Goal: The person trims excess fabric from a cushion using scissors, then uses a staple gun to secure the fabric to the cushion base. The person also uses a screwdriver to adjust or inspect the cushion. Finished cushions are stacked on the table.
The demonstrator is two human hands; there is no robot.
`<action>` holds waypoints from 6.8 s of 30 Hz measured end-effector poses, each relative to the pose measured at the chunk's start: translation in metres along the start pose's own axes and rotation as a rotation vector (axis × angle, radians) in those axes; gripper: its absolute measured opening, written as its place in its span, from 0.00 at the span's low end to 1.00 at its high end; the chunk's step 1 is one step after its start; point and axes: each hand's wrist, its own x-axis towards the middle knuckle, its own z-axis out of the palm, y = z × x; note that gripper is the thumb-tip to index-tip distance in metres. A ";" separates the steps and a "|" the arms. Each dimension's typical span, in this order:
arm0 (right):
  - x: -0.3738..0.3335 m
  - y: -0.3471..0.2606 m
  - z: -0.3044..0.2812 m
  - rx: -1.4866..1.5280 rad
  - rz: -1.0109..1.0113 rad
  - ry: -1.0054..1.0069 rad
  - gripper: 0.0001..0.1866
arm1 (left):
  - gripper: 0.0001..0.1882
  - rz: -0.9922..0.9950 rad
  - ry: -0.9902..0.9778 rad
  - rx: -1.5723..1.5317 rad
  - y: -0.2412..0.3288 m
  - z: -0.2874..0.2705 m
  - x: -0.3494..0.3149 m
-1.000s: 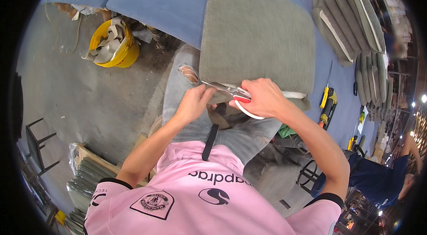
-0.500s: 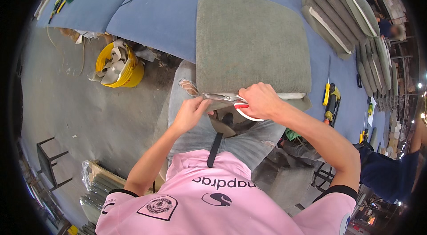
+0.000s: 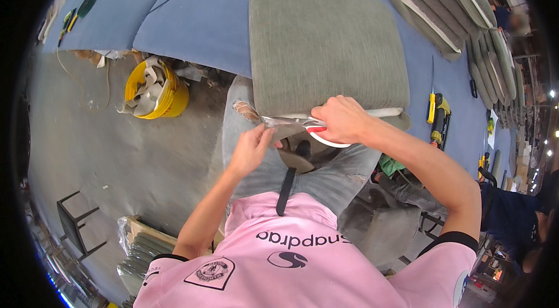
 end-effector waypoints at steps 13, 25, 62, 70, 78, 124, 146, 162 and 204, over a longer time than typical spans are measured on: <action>-0.086 -0.053 0.075 1.111 0.205 -0.075 0.26 | 0.16 0.574 0.525 0.497 -0.001 0.000 -0.001; -0.062 -0.072 0.121 1.190 0.162 -0.063 0.24 | 0.14 0.541 0.528 0.068 -0.009 -0.002 -0.021; -0.014 -0.078 0.138 1.027 0.207 0.207 0.30 | 0.06 -0.017 0.386 -0.344 -0.003 0.011 -0.009; -0.019 -0.084 0.140 1.117 0.284 0.241 0.28 | 0.11 0.148 0.442 -0.091 0.015 0.023 -0.015; -0.062 -0.085 0.141 1.292 0.356 0.044 0.24 | 0.10 0.110 0.498 0.126 0.002 0.007 0.003; -0.088 -0.108 0.124 1.178 0.229 -0.192 0.33 | 0.24 -0.023 0.062 0.159 0.019 -0.014 -0.049; -0.012 -0.141 0.166 1.429 0.146 0.297 0.31 | 0.22 -0.036 0.143 0.285 0.019 -0.006 -0.053; -0.054 -0.112 0.166 1.356 0.326 0.210 0.23 | 0.17 -0.406 0.648 -0.045 -0.123 -0.238 -0.001; -0.081 -0.118 0.183 2.275 0.216 0.735 0.32 | 0.21 0.425 -0.337 0.860 0.123 0.146 0.100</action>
